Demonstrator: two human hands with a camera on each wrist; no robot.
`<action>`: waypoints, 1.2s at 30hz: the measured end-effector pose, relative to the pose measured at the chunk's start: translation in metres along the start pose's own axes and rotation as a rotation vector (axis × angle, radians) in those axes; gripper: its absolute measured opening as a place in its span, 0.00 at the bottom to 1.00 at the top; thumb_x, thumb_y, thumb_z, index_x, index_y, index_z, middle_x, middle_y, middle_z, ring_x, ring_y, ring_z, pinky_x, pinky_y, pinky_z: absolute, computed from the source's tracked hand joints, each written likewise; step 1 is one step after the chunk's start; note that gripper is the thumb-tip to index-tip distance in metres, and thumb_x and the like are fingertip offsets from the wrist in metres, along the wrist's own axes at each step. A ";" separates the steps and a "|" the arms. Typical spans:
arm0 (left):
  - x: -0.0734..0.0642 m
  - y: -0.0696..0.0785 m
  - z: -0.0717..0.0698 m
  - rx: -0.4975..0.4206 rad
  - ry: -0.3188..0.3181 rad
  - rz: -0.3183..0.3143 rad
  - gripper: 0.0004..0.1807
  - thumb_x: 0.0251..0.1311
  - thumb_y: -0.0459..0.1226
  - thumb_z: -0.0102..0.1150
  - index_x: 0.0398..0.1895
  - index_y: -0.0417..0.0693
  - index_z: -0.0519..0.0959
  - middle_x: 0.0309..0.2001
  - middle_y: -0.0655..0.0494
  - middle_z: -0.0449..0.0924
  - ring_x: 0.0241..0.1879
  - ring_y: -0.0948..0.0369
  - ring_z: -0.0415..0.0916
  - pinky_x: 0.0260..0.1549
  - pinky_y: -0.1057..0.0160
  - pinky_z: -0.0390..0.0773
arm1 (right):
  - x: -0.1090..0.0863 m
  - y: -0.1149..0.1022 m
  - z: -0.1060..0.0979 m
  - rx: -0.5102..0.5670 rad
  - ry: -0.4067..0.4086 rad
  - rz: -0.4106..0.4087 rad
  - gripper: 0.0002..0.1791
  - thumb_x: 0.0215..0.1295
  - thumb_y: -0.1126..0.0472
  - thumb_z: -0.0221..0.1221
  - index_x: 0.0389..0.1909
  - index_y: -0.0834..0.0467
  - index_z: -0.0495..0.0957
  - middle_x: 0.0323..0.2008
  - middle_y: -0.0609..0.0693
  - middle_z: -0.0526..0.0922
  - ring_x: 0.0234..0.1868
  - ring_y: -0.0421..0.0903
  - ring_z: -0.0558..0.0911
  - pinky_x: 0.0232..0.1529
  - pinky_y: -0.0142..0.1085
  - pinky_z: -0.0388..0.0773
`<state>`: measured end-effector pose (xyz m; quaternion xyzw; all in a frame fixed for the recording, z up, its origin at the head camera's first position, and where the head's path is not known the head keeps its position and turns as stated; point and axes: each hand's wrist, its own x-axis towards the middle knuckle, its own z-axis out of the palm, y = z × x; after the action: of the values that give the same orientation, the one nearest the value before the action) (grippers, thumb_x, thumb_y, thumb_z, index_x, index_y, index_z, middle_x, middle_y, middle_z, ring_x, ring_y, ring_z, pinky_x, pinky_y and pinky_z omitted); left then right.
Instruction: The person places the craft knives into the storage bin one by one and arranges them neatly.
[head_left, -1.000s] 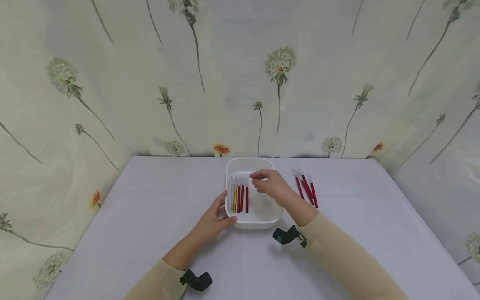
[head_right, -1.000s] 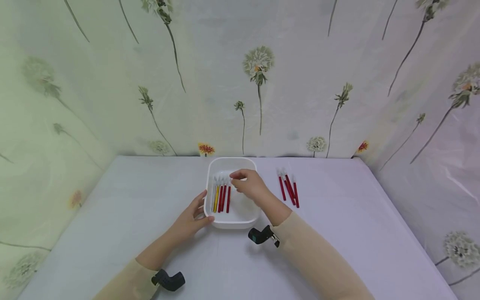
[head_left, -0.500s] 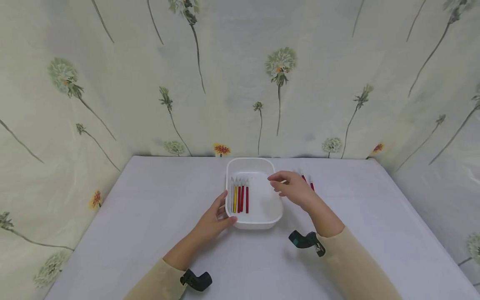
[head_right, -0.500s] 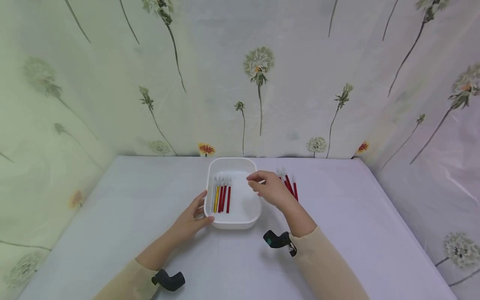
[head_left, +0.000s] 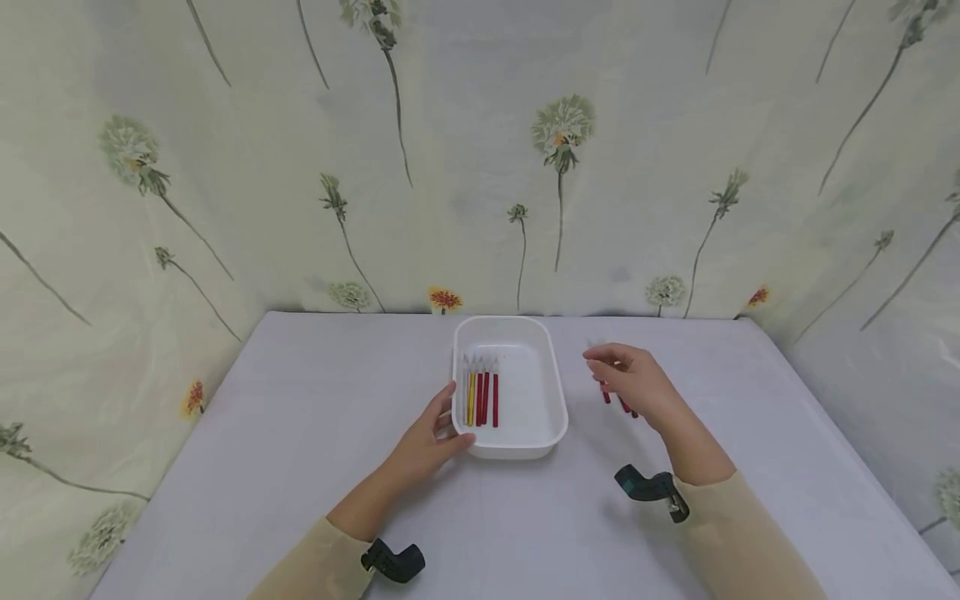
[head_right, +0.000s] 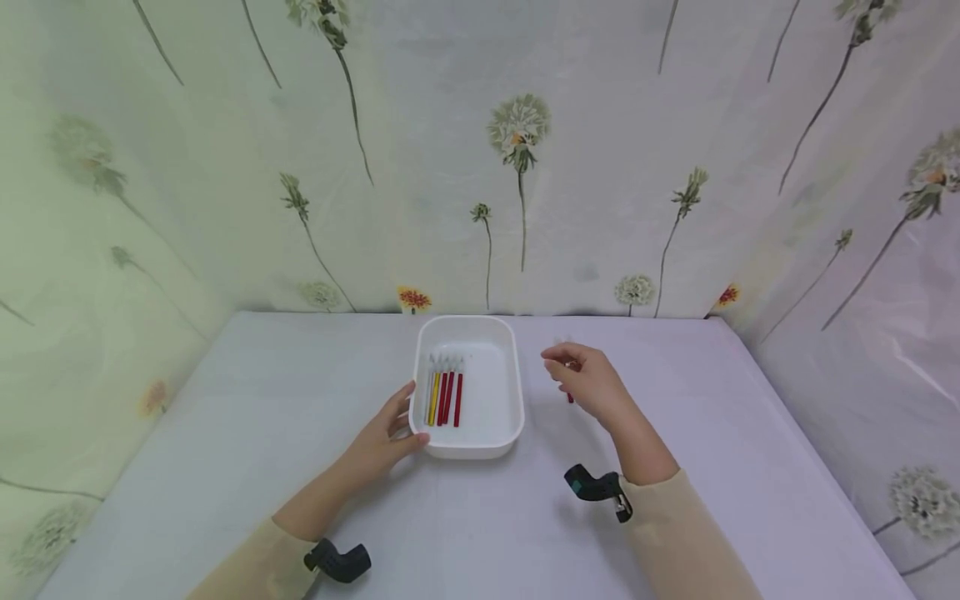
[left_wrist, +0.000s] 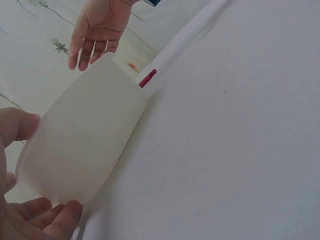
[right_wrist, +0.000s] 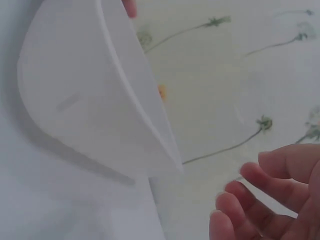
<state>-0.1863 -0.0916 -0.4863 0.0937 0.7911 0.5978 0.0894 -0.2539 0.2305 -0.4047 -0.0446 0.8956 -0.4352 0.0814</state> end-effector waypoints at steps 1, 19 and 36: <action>0.000 0.000 0.000 -0.001 0.001 0.002 0.46 0.55 0.43 0.63 0.72 0.61 0.46 0.69 0.49 0.55 0.64 0.52 0.61 0.54 0.54 0.71 | 0.000 0.003 -0.002 0.001 0.008 0.002 0.21 0.64 0.44 0.53 0.55 0.49 0.73 0.50 0.56 0.76 0.46 0.56 0.77 0.26 0.39 0.79; -0.003 0.010 -0.001 0.006 -0.007 -0.002 0.45 0.56 0.41 0.62 0.72 0.58 0.46 0.68 0.46 0.55 0.64 0.50 0.60 0.54 0.53 0.71 | 0.012 0.053 -0.025 0.033 0.076 0.063 0.22 0.69 0.54 0.48 0.58 0.63 0.68 0.55 0.62 0.71 0.52 0.58 0.73 0.50 0.48 0.76; 0.001 0.000 -0.001 0.013 0.004 -0.010 0.47 0.54 0.43 0.63 0.72 0.61 0.46 0.68 0.50 0.55 0.64 0.53 0.61 0.54 0.54 0.71 | 0.038 0.089 -0.022 -0.042 0.055 0.138 0.19 0.68 0.59 0.50 0.56 0.62 0.71 0.53 0.62 0.71 0.42 0.52 0.76 0.39 0.39 0.77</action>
<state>-0.1874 -0.0920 -0.4866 0.0889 0.7956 0.5924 0.0903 -0.2960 0.2963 -0.4658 0.0274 0.9072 -0.4109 0.0857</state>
